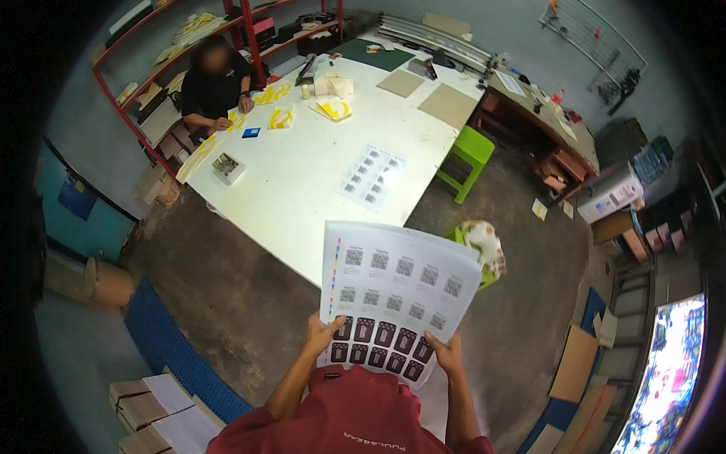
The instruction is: The person picks up sheets of stickers from a table, carries them to a blue pallet, stacks them, and then returns to the table to handle more sticker sheets. The person also briefly touches a cat on a stool.
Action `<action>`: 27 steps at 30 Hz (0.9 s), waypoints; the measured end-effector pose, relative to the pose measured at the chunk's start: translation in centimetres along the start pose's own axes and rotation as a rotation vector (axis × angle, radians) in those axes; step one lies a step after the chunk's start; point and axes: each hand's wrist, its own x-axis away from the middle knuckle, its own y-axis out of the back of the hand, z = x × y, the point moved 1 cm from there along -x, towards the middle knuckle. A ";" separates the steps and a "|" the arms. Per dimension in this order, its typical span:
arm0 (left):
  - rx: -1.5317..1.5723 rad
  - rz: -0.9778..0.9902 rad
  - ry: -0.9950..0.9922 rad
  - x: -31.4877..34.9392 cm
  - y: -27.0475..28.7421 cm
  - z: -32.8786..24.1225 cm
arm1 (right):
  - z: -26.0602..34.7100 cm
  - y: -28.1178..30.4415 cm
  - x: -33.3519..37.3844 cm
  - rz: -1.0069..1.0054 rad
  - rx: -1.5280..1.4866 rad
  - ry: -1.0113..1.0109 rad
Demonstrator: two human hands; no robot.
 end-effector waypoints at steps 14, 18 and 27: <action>0.093 -0.381 -0.004 -16.6 -4.3 -5.8 | 9.7 -0.6 -30.8 0.214 0.179 0.302; 0.025 -0.615 -0.069 -17.5 -4.7 -3.4 | 9.6 -4.1 -38.8 0.458 0.187 0.347; 0.105 -0.842 -0.143 -17.9 -11.6 -6.3 | 9.6 -3.8 -50.9 1.089 0.329 0.412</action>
